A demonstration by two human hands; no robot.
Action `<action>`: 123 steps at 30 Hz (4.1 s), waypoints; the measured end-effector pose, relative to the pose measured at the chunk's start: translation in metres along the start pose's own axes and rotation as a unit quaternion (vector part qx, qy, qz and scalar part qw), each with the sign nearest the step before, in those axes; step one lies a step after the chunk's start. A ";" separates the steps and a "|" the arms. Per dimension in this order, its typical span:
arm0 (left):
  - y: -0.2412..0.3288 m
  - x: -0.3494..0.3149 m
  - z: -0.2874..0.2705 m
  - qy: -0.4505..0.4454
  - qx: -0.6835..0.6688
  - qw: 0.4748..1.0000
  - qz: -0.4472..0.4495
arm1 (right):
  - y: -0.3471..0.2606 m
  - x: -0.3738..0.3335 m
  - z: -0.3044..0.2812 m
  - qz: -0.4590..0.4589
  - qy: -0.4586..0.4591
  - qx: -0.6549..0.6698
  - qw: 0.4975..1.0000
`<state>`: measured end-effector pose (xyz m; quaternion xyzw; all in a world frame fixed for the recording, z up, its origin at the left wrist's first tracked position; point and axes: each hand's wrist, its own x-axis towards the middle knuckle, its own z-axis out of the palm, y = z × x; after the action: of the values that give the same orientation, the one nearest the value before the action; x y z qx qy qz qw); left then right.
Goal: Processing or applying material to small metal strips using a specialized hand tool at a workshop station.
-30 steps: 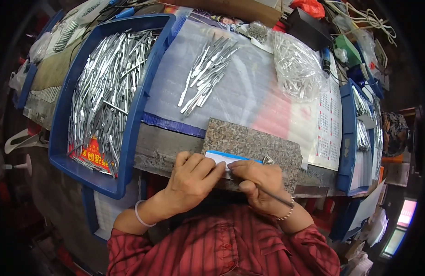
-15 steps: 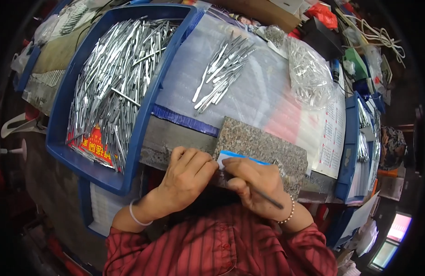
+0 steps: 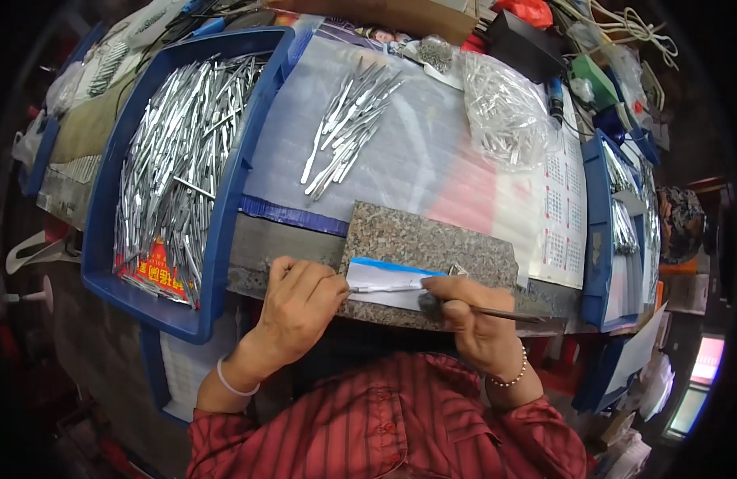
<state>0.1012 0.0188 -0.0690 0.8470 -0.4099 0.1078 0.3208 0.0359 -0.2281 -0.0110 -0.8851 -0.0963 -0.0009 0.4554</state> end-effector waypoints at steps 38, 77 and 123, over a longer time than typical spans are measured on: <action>0.053 -0.066 -0.032 0.019 -0.326 0.903 -0.279 | -0.011 -0.034 0.056 0.108 -0.005 0.181 0.978; -0.147 -0.261 -0.032 0.183 0.314 0.836 -0.411 | -0.059 -0.026 0.086 0.156 -0.120 0.254 0.947; 0.014 0.031 -0.007 0.242 -0.043 0.929 -0.279 | 0.034 -0.064 -0.056 0.068 0.084 0.122 0.987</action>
<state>0.1110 -0.0021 -0.0436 0.8610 -0.0716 0.1978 0.4630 -0.0159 -0.3031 -0.0111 -0.8241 0.0034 -0.0321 0.5655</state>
